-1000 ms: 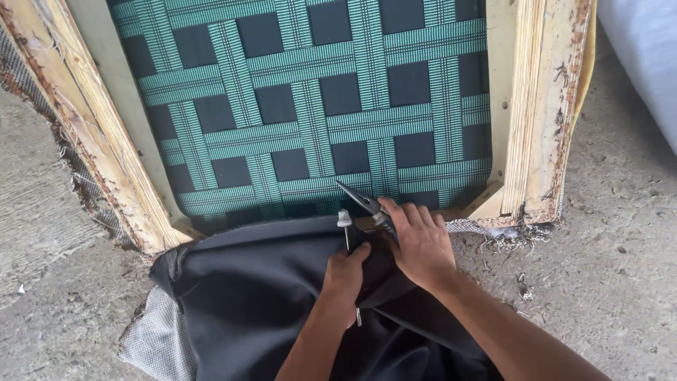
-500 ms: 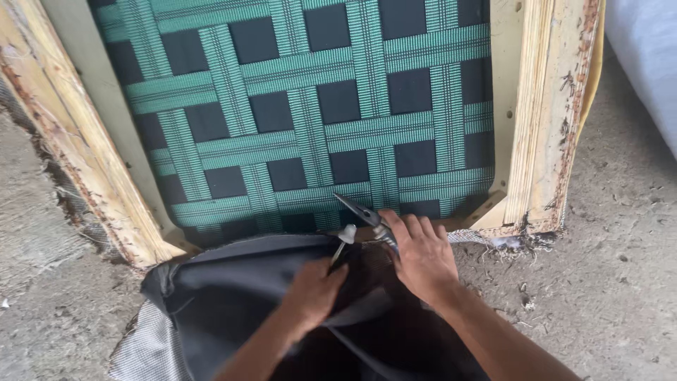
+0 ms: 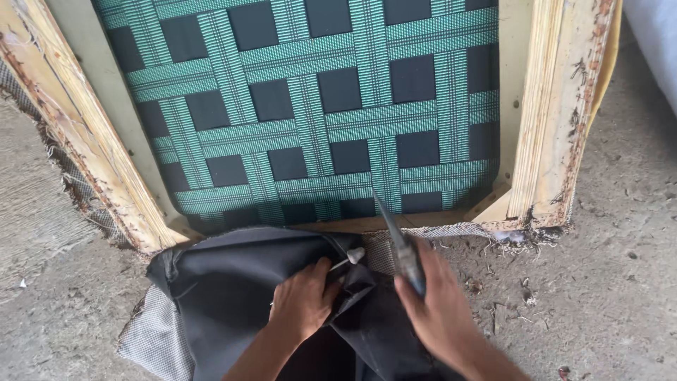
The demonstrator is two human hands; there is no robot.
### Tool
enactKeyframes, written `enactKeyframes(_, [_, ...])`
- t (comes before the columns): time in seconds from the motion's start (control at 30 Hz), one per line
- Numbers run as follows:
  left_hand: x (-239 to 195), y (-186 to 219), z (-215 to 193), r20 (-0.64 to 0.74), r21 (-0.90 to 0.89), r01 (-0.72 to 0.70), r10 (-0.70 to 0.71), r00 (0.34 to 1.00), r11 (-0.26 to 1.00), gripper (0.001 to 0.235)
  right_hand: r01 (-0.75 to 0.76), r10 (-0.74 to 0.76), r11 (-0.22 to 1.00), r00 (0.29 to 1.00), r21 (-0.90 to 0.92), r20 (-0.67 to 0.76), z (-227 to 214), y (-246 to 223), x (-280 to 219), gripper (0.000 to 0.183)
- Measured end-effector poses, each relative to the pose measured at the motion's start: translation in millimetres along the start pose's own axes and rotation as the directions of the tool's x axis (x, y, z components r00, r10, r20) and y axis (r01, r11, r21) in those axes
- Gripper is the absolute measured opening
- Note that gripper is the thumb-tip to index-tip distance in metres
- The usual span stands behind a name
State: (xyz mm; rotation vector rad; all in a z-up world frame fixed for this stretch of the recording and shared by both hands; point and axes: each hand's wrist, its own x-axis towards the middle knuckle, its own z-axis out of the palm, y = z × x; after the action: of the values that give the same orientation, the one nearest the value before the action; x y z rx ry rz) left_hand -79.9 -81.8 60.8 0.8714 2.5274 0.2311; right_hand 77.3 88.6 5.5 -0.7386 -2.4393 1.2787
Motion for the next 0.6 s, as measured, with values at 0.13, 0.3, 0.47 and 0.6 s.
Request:
enactKeyframes(0.13, [-3.0, -11.6, -9.1, -0.013, -0.096, 0.024, -0.026, 1.0, 0.995, 0.035, -0.109, 0.094, 0.967, 0.993, 0.229, 0.074, 43.1, 22.6, -72.9, 0.076])
enactKeyframes(0.3, [-5.7, -19.1, -39.9, 0.078, -0.131, 0.099, -0.089, 0.993, 0.987, 0.048, 0.079, -0.045, 0.94, 0.993, 0.331, -0.111, 131.2, 35.7, -111.4, 0.073])
enactKeyframes(0.47, [0.0, -25.0, -63.5, -0.024, -0.394, 0.118, -0.139, 0.99, 0.912, 0.039, 0.107, -0.072, 0.924, 0.992, 0.368, -0.107, 224.2, 60.6, -132.4, 0.07])
enactKeyframes(0.6, [15.1, -14.0, -63.7, -0.3, -0.722, -0.274, 0.069, 0.951, 0.635, 0.022, 0.121, -0.088, 0.906, 0.991, 0.405, -0.098, 273.0, 95.2, -139.9, 0.067])
